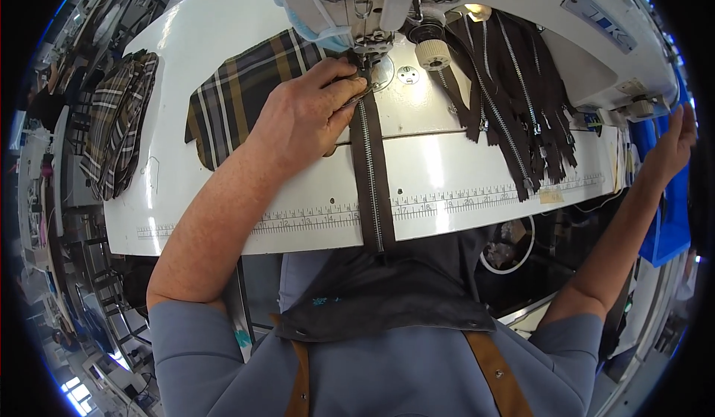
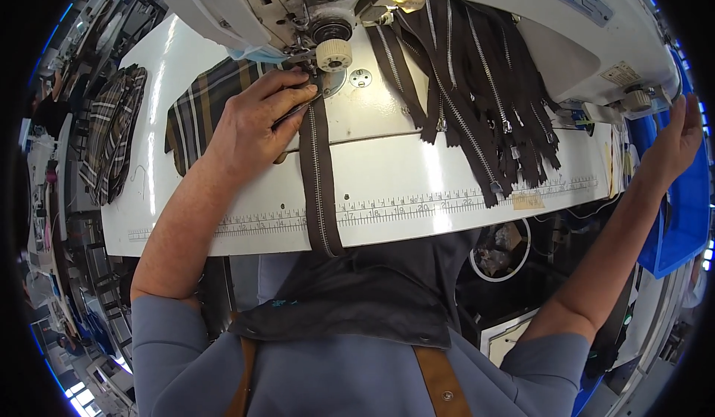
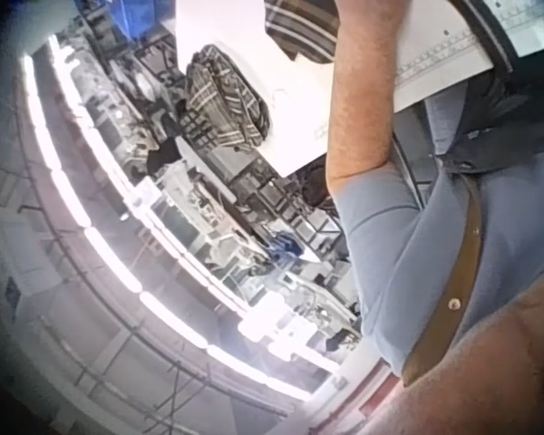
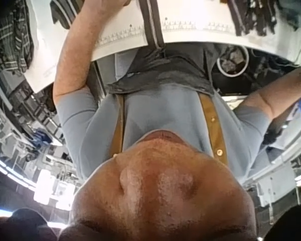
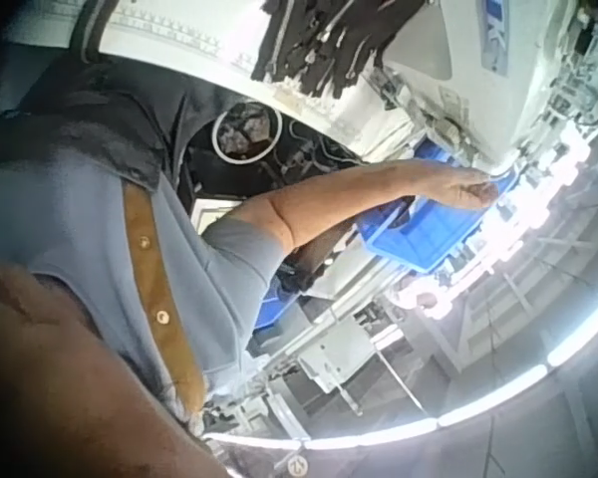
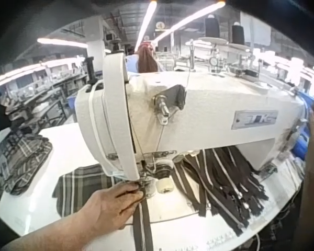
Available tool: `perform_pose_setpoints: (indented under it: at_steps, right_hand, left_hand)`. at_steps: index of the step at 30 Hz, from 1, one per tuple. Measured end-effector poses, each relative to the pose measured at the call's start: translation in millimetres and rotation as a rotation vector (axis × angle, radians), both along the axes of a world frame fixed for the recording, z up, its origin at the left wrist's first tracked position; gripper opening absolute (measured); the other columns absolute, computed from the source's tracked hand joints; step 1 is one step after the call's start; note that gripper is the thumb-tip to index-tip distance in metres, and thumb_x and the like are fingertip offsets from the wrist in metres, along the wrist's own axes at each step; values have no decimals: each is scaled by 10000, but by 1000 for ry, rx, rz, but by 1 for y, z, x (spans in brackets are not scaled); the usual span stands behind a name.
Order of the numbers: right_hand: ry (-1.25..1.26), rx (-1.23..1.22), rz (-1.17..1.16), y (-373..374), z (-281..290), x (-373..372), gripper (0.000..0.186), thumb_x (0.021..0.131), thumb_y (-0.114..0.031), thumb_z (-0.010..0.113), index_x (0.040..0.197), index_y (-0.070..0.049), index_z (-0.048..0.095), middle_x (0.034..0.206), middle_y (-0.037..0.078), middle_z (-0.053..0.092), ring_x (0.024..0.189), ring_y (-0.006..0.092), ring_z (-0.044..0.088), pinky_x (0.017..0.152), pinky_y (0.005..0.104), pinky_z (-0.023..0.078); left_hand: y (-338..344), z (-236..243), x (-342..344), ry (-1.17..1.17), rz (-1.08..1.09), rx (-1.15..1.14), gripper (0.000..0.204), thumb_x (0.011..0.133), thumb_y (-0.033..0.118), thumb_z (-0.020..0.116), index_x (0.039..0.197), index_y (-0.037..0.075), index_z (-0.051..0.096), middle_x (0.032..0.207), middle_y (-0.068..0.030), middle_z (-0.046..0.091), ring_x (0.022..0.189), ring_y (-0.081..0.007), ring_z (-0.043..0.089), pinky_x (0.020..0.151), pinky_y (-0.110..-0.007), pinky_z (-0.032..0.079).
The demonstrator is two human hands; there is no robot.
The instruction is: Sew a zipper onto a plaid fabric pouch using an industrial sewing machine.
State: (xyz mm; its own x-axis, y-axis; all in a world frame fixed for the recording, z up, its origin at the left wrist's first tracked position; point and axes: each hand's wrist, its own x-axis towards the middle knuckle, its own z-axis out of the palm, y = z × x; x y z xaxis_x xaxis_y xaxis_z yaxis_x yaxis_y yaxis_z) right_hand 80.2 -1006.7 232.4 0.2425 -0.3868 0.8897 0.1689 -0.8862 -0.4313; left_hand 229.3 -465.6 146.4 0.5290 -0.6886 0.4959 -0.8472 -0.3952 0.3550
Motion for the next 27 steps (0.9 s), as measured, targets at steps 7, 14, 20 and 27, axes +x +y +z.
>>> perform_pose_setpoints:
  at_steps: [7,14,20,27]
  right_hand:
    - [658,-532,649,249,-22,28,331,783,-68,795,1095,-53,684,1050,71,713,930,236,689,797,361,551]
    - [607,-783,617,298,-37,81,159,831,-185,759,810,-79,643,726,57,636,663,263,657,574,382,526]
    - [410,-635,183,276,-28,78,252,798,-261,823,912,-97,670,757,28,667,641,212,675,545,325,521]
    - [342,-740,-12,270,-31,86,329,785,-303,858,1036,-133,732,751,-49,677,551,134,616,509,282,473]
  left_hand:
    - [0,-1,4,2,-11,-9,303,794,25,740,1095,-8,725,1115,-109,675,857,-286,717,739,-353,604]
    - [4,1,3,75,12,62,320,826,30,715,1146,40,724,1190,-102,685,1010,-281,710,882,-350,592]
    - [0,-1,5,-9,16,35,271,831,71,722,1094,11,733,1122,-89,675,843,-258,720,748,-345,605]
    - [-1,-1,3,15,6,1,261,834,55,721,1089,6,730,1117,-96,693,857,-273,723,765,-349,601]
